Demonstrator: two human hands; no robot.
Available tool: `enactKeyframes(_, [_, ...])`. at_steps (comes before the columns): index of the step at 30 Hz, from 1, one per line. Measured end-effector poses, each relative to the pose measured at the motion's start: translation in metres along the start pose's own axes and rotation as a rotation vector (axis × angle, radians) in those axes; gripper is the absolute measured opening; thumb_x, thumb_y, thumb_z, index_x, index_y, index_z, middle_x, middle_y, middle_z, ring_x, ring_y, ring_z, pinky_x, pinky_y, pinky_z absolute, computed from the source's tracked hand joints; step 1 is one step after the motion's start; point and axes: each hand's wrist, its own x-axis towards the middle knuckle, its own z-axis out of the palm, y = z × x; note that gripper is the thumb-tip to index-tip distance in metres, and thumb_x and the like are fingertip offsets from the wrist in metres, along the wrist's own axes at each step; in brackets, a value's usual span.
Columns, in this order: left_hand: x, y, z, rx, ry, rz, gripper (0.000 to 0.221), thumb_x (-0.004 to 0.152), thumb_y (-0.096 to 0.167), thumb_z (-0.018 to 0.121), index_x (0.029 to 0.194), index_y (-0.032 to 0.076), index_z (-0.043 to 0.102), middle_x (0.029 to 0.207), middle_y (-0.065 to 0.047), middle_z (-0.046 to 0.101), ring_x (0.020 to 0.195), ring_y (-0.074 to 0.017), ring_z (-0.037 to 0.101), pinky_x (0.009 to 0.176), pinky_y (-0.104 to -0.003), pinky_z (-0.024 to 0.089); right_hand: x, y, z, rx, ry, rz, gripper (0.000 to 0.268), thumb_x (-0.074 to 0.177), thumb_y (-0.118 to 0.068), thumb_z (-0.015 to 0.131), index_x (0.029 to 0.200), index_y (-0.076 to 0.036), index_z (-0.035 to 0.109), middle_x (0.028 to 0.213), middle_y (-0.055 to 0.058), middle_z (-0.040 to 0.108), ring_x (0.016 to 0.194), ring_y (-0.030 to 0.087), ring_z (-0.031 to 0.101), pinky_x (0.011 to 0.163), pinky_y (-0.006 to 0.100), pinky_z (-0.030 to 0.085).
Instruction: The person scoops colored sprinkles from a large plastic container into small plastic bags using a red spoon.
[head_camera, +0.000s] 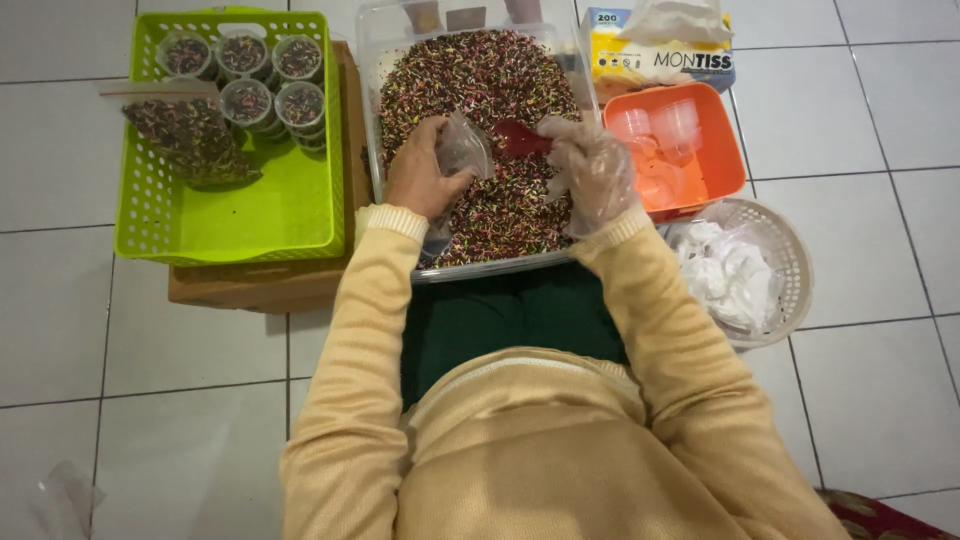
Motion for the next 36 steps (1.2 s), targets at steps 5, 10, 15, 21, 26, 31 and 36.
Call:
enactKeyframes(5, [0.003,-0.009,0.008,0.003,0.009,-0.004,0.078,0.074,0.032,0.09,0.138,0.012,0.049,0.121,-0.022,0.064,0.114,-0.0444,0.066,0.1,-0.054,0.053,0.001,-0.007,-0.009,-0.039,-0.039,-0.074,0.024,0.092,0.011,0.052,0.106,0.009,0.071,0.084,0.025,0.069,0.043,0.017,0.062,0.037,0.025,0.054])
enactKeyframes(10, [0.003,0.004,0.003,0.014,0.0,-0.037,0.078,0.074,0.033,0.09,0.138,0.015,0.049,0.122,-0.019,0.064,0.115,-0.0436,0.066,0.1,-0.054,0.053,0.009,0.032,-0.012,-0.445,-0.149,-0.509,0.021,0.103,0.006,0.053,0.112,0.008,0.071,0.09,0.028,0.069,0.045,0.016,0.059,0.04,0.022,0.051])
enactKeyframes(15, [0.004,0.024,-0.012,-0.031,-0.055,-0.119,0.074,0.077,0.021,0.09,0.137,0.008,0.05,0.134,-0.02,0.062,0.115,-0.037,0.066,0.098,-0.048,0.055,0.017,0.072,-0.022,-0.556,-0.159,-0.353,0.036,0.101,0.005,0.058,0.131,-0.01,0.07,0.155,0.023,0.044,0.056,0.017,0.065,0.042,0.025,0.054])
enactKeyframes(21, [0.008,-0.007,0.006,-0.067,0.012,-0.011,0.081,0.073,0.025,0.091,0.14,0.006,0.049,0.128,-0.025,0.064,0.124,-0.0439,0.063,0.108,-0.05,0.052,0.02,0.002,0.006,-0.757,-0.239,-0.175,0.024,0.1,-0.013,0.051,0.115,-0.008,0.068,0.093,0.033,0.059,0.079,0.054,0.063,0.07,0.067,0.047])
enactKeyframes(26, [0.017,-0.041,0.036,0.019,0.086,0.035,0.084,0.071,0.035,0.091,0.14,0.012,0.049,0.129,-0.02,0.065,0.125,-0.04,0.064,0.109,-0.049,0.051,0.013,0.057,-0.006,-0.505,-0.253,0.111,0.029,0.098,-0.014,0.054,0.121,-0.015,0.072,0.09,0.025,0.067,0.071,0.038,0.068,0.064,0.05,0.055])
enactKeyframes(31, [0.01,-0.028,0.023,0.084,0.061,-0.007,0.082,0.071,0.042,0.088,0.139,0.017,0.05,0.129,-0.016,0.066,0.122,-0.0378,0.068,0.106,-0.049,0.054,0.0,0.043,-0.004,-0.542,-0.117,0.141,0.024,0.095,-0.019,0.068,0.113,-0.028,0.08,0.082,0.01,0.072,0.077,0.029,0.071,0.064,0.04,0.057])
enactKeyframes(36, [0.02,-0.037,0.038,0.023,0.024,-0.042,0.083,0.073,0.037,0.088,0.142,0.018,0.046,0.128,-0.02,0.067,0.121,-0.0416,0.067,0.103,-0.054,0.054,0.003,0.041,-0.008,-0.343,-0.054,-0.095,0.02,0.098,-0.022,0.066,0.114,-0.02,0.078,0.096,0.005,0.068,0.062,0.017,0.065,0.06,0.026,0.056])
